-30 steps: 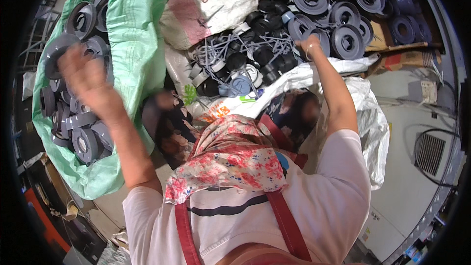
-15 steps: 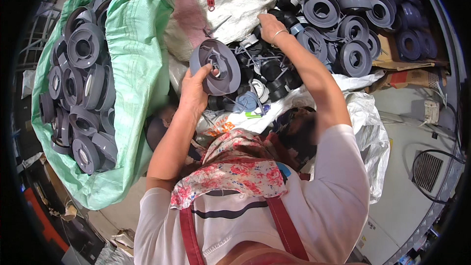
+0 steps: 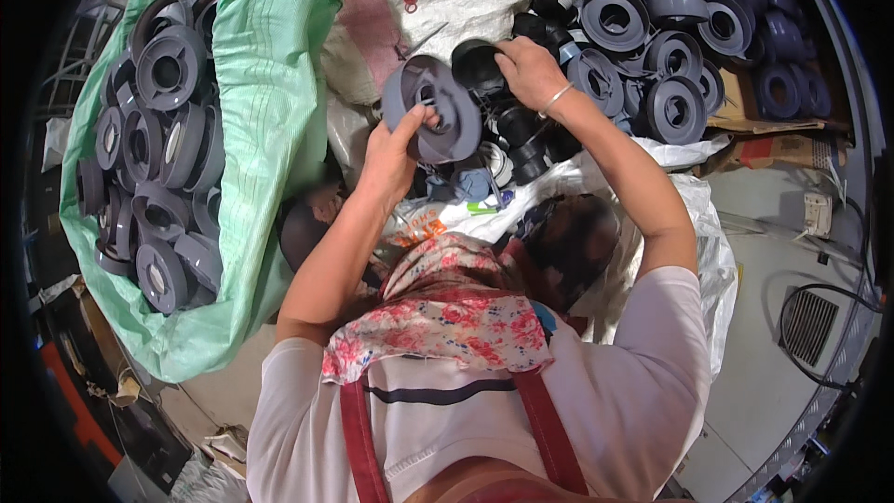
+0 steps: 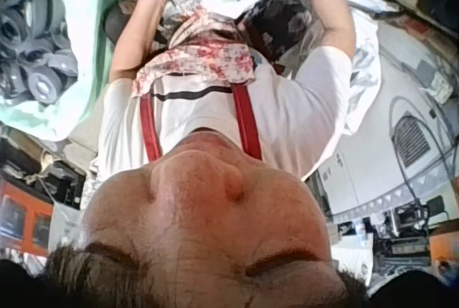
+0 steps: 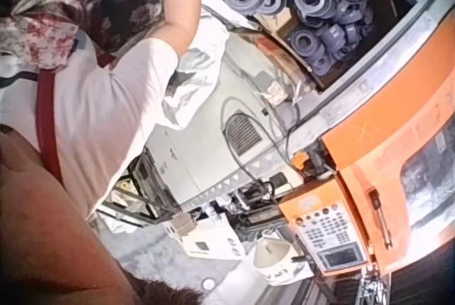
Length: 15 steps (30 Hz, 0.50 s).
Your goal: The person takes grey plastic circular parts from a large green bag and places them into a pile on a white bag by hand.
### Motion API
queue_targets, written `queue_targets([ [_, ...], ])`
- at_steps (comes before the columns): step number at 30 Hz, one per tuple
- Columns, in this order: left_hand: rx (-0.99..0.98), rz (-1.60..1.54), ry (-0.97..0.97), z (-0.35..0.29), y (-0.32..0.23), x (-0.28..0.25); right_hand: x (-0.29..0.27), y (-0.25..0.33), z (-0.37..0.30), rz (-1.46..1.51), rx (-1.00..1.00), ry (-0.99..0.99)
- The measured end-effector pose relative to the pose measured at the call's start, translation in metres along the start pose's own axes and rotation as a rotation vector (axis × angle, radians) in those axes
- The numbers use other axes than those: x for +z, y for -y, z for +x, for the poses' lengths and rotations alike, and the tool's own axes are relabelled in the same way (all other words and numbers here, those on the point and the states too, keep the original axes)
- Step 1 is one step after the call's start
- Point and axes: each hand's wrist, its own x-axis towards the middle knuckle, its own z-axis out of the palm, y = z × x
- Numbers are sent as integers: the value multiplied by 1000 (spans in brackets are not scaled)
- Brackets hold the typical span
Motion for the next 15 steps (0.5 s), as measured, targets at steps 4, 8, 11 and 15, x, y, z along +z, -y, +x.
queue_targets([
  [4, -38, -142, 163, -27, -12, 28, -34, 51, -29, 214, 43, 189],
  [8, 60, -16, 208, -52, -15, 29, -70, 94, -47, 66, 84, 381],
  [11, 50, 130, 204, -63, -14, 23, -69, 111, -63, 28, 89, 352],
  [15, 9, 146, 207, -80, -23, 26, -72, 115, -80, 4, -266, 278],
])
